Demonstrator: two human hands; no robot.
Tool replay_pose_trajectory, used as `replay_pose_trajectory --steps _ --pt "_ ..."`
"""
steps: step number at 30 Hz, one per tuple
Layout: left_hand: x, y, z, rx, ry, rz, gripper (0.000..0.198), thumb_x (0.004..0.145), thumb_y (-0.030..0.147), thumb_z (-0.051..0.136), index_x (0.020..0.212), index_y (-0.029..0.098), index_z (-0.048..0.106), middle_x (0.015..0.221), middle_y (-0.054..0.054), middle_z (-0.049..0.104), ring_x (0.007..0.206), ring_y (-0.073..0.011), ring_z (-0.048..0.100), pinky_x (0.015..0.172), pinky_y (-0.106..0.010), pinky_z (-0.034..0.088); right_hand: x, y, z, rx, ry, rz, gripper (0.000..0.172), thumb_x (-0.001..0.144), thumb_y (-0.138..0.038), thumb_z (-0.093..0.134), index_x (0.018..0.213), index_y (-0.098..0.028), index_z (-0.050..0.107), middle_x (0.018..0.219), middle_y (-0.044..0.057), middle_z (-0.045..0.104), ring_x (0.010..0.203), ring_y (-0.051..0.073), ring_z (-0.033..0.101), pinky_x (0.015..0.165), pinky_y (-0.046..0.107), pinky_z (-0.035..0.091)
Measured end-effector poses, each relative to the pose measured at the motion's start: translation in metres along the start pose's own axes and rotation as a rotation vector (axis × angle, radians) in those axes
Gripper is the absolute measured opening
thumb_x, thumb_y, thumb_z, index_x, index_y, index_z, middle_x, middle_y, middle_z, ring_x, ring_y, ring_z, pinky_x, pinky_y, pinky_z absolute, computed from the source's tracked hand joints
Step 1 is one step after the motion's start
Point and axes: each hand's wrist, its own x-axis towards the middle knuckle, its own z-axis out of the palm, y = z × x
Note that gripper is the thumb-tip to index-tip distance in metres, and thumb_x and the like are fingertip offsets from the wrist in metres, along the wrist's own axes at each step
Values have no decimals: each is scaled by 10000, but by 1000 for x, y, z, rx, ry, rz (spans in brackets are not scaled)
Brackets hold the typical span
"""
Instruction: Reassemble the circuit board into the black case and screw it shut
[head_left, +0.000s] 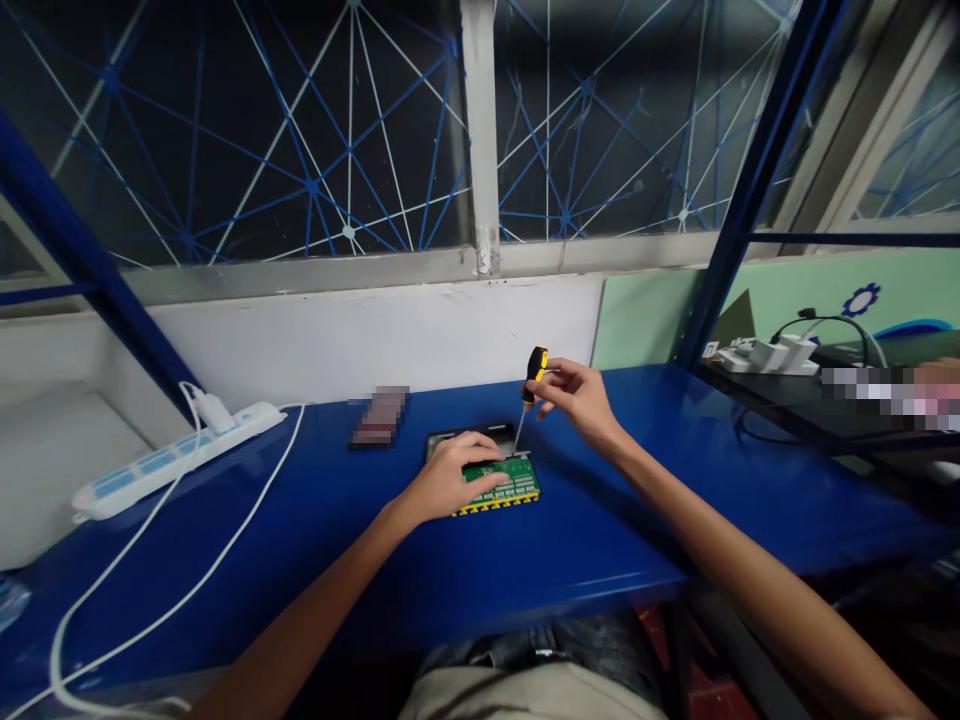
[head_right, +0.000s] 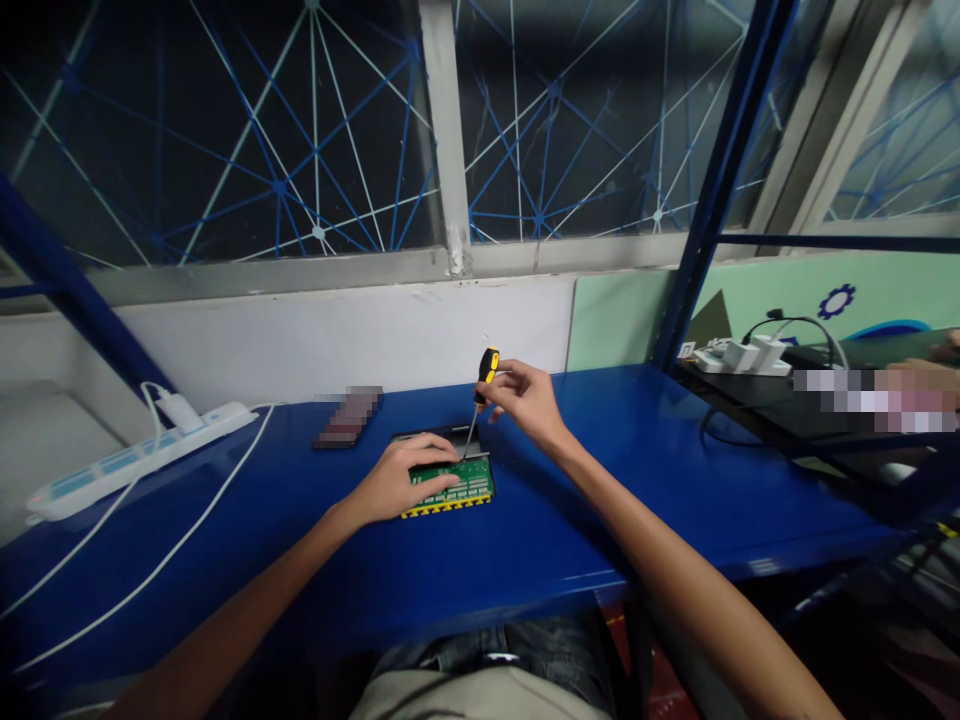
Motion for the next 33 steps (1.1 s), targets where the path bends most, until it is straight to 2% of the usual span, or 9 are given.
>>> replay_pose_trajectory --steps 8,12,25,33 --pt "1 -1 2 -29 39 -4 108 820 294 707 850 195 735 956 -51 684 903 -197 640 839 -333 492 -6 2 11 40 -54 50 346 684 -399 753 872 -187 554 708 44 684 626 201 679 517 321 537" --pt "1 -4 3 -10 37 -25 150 840 311 676 759 194 726 947 -45 687 883 -193 647 833 -331 495 -8 4 13 10 -56 73 361 687 -414 745 895 -191 552 733 49 684 662 209 683 551 343 553" --pt "1 -6 2 5 43 -37 155 849 293 669 750 207 751 923 -37 699 865 -186 646 817 -316 491 -10 6 16 22 -60 31 363 698 -413 746 906 -201 538 736 37 675 686 214 691 585 356 571" --pt "1 -7 2 24 45 -51 212 869 345 639 742 223 758 933 -37 707 870 -194 649 803 -318 500 -10 10 15 -6 -83 9 351 716 -417 723 917 -204 531 734 38 670 719 224 700 618 364 578"
